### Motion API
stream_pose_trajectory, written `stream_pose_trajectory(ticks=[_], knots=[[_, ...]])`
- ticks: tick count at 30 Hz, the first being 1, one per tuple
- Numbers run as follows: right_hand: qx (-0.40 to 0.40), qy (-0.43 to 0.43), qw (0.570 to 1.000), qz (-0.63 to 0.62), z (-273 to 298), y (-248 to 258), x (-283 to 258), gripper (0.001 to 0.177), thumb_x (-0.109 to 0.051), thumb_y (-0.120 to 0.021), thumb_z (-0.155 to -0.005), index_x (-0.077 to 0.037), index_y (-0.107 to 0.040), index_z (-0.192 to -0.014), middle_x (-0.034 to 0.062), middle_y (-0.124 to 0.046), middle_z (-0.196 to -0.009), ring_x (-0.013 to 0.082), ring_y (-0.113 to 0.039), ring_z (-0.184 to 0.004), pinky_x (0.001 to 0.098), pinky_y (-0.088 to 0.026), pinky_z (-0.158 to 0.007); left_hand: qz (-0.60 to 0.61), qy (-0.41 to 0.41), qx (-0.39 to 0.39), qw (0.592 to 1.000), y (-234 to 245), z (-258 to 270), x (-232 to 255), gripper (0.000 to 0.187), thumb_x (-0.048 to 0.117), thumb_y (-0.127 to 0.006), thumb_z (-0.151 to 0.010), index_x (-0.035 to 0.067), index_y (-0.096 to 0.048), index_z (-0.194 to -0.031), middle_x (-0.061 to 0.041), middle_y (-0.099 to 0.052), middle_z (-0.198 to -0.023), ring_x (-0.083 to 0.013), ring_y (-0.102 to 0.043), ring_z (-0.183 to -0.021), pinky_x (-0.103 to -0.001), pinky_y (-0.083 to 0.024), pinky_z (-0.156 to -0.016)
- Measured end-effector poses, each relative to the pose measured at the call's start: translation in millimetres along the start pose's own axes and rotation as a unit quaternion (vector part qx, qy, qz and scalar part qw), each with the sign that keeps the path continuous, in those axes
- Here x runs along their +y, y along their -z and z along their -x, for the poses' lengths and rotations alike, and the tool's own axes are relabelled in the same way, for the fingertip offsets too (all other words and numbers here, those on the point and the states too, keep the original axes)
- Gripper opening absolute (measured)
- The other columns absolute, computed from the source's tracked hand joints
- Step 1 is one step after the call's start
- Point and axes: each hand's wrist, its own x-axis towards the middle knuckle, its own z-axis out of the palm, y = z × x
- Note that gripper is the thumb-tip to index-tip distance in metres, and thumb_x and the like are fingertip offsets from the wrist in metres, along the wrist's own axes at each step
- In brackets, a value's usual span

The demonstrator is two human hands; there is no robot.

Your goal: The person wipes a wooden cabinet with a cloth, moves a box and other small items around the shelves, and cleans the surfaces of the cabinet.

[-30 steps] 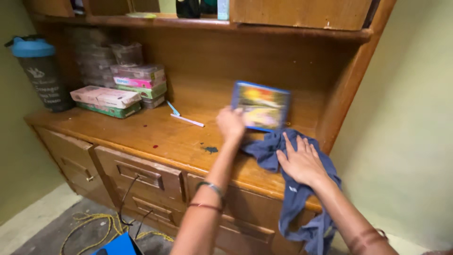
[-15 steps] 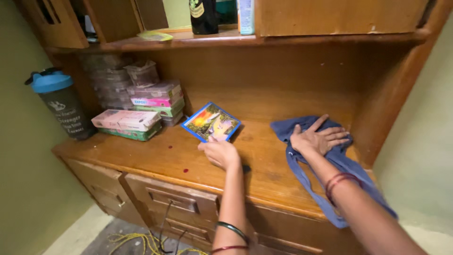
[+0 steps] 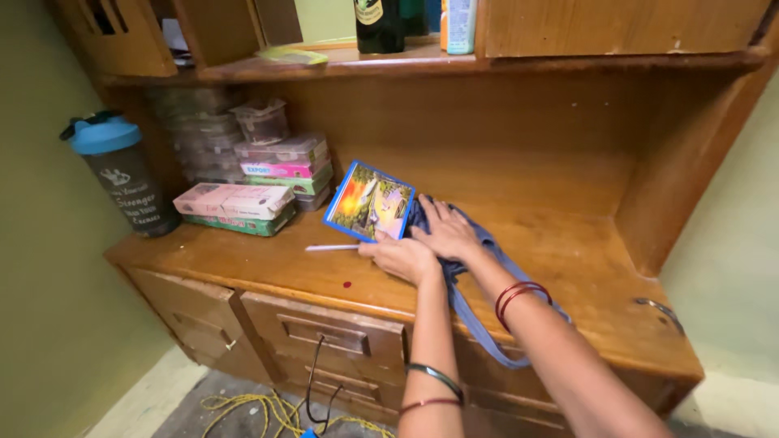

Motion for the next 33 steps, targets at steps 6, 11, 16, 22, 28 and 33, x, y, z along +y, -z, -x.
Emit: stream_pose_trajectory(ticks=[6,11,16,22,28,33], knots=[[-0.011,-0.093,0.989,0.11,82,71,82,0.083,-0.074,-0.035,-0.094,-0.027,-0.027,-0.161,0.0144,-0.029,-0.166,0.0373,-0.03,-0.151,0.0516,-0.025,-0.122,-0.036,-0.066,-0.055,0.996,-4,5,-8,0.018,0.013,-0.048,-0.103,-0.005,-0.051,-0.106,-0.032,-0.064,-0.099,-0.0513,-0.061,-0.094,-0.059,-0.044,-0.08],[-0.002,-0.146,0.984,0.1,149,108,161,0.084,-0.072,-0.034,-0.093,-0.027,-0.023,-0.163,0.017,-0.022,-0.167,0.0366,-0.018,-0.155,0.0545,-0.013,-0.124,-0.123,-0.064,-0.102,0.985,-1,9,-8,0.02,0.015,-0.047,-0.107,-0.004,-0.053,-0.109,-0.031,-0.065,-0.1,-0.0503,-0.061,-0.094,-0.058,-0.042,-0.082],[0.014,-0.238,0.97,0.042,123,96,142,0.099,-0.083,-0.029,-0.089,-0.018,-0.015,-0.163,0.0247,-0.014,-0.166,0.0487,-0.004,-0.153,0.0704,0.001,-0.116,-0.076,-0.077,-0.058,0.992,-8,3,-17,0.021,0.016,-0.046,-0.104,-0.004,-0.053,-0.104,-0.03,-0.066,-0.1,-0.049,-0.063,-0.095,-0.057,-0.045,-0.082],[0.016,-0.281,0.954,0.106,60,65,43,0.115,-0.091,-0.042,-0.077,-0.017,-0.021,-0.163,0.05,-0.006,-0.155,0.0685,0.004,-0.143,0.083,0.007,-0.103,-0.084,-0.068,0.019,0.994,-15,-6,-29,0.025,0.018,-0.044,-0.106,-0.004,-0.055,-0.109,-0.033,-0.066,-0.102,-0.0522,-0.061,-0.097,-0.059,-0.044,-0.084],[-0.004,-0.174,0.984,0.046,35,49,-2,0.09,-0.07,-0.047,-0.088,-0.02,-0.028,-0.16,0.0566,-0.003,-0.152,0.0738,0.005,-0.14,0.0813,0.007,-0.105,-0.078,-0.076,0.084,0.99,-8,-17,-26,0.03,0.023,-0.043,-0.106,-0.004,-0.055,-0.112,-0.031,-0.067,-0.106,-0.0489,-0.063,-0.097,-0.057,-0.046,-0.084],[-0.068,0.004,0.998,0.004,49,52,11,0.074,-0.058,-0.044,-0.094,-0.026,-0.03,-0.159,0.0427,-0.007,-0.159,0.0627,0.001,-0.148,0.0749,0.001,-0.115,-0.06,-0.041,0.07,0.995,-4,-20,-35,0.03,0.023,-0.042,-0.105,-0.002,-0.056,-0.111,-0.026,-0.067,-0.104,-0.0416,-0.062,-0.094,-0.052,-0.046,-0.085]])
